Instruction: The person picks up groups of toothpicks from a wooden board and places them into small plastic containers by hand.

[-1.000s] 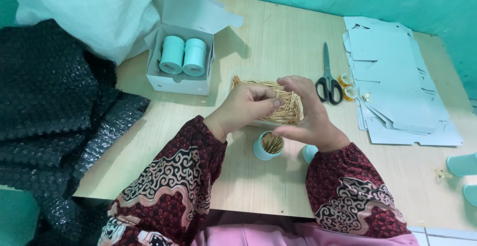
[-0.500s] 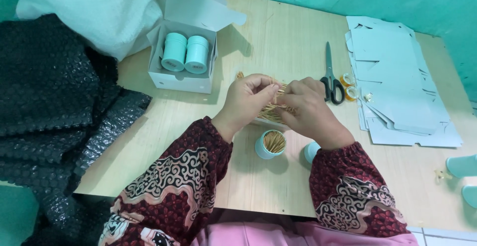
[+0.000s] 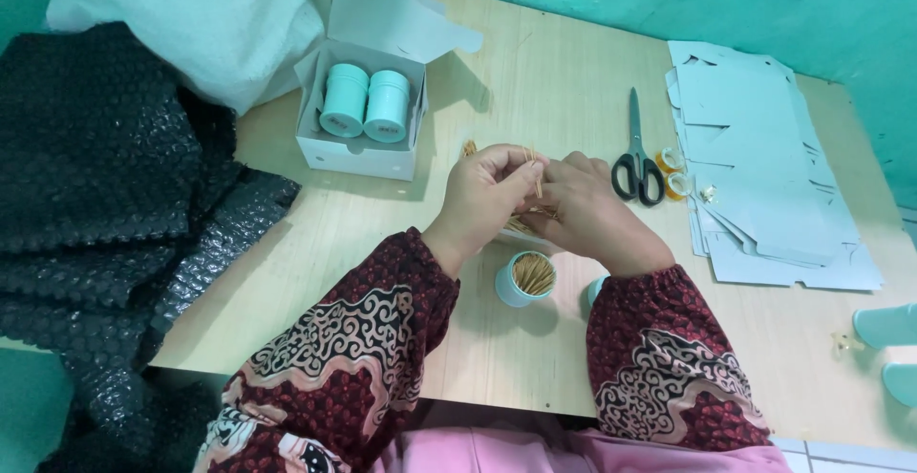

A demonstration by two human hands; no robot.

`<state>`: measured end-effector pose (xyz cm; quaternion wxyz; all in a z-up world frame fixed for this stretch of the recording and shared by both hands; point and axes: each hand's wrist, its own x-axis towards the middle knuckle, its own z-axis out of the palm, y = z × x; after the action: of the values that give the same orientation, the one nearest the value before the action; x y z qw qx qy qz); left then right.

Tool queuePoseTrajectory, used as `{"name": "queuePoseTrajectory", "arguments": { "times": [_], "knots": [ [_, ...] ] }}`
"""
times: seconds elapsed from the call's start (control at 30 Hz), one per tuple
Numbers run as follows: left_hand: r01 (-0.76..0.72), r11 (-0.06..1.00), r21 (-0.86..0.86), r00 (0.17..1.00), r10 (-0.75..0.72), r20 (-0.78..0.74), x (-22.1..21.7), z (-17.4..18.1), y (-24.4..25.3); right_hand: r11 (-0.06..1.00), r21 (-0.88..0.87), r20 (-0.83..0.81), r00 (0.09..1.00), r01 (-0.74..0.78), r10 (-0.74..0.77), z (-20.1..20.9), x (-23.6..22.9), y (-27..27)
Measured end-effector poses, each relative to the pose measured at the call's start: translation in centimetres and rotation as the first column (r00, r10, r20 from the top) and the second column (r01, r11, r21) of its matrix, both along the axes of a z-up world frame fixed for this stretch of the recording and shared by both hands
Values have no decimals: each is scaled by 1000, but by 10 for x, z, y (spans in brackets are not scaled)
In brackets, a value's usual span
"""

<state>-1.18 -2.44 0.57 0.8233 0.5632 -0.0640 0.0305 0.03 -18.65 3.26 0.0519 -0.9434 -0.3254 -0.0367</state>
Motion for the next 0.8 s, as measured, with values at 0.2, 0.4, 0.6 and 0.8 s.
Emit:
{"name": "queuePoseTrajectory", "arguments": {
  "times": [0.2, 0.4, 0.6, 0.8],
  "knots": [
    [-125, 992, -34, 990, 126, 56, -1, 2, 8, 949, 303, 77, 995, -88, 67, -12, 3, -14],
    [-148, 988, -37, 981, 152, 122, 0, 0, 9, 688, 707, 235, 972, -164, -9, -29, 6, -26],
    [-57, 983, 172, 987, 29, 160, -3, 8, 10, 460, 886, 53, 998, -55, 17, -26, -8, -19],
    [-32, 973, 227, 985, -7, 170, -1, 5, 8, 402, 914, -59, 998, 57, -8, -21, -21, -6]
  ]
}}
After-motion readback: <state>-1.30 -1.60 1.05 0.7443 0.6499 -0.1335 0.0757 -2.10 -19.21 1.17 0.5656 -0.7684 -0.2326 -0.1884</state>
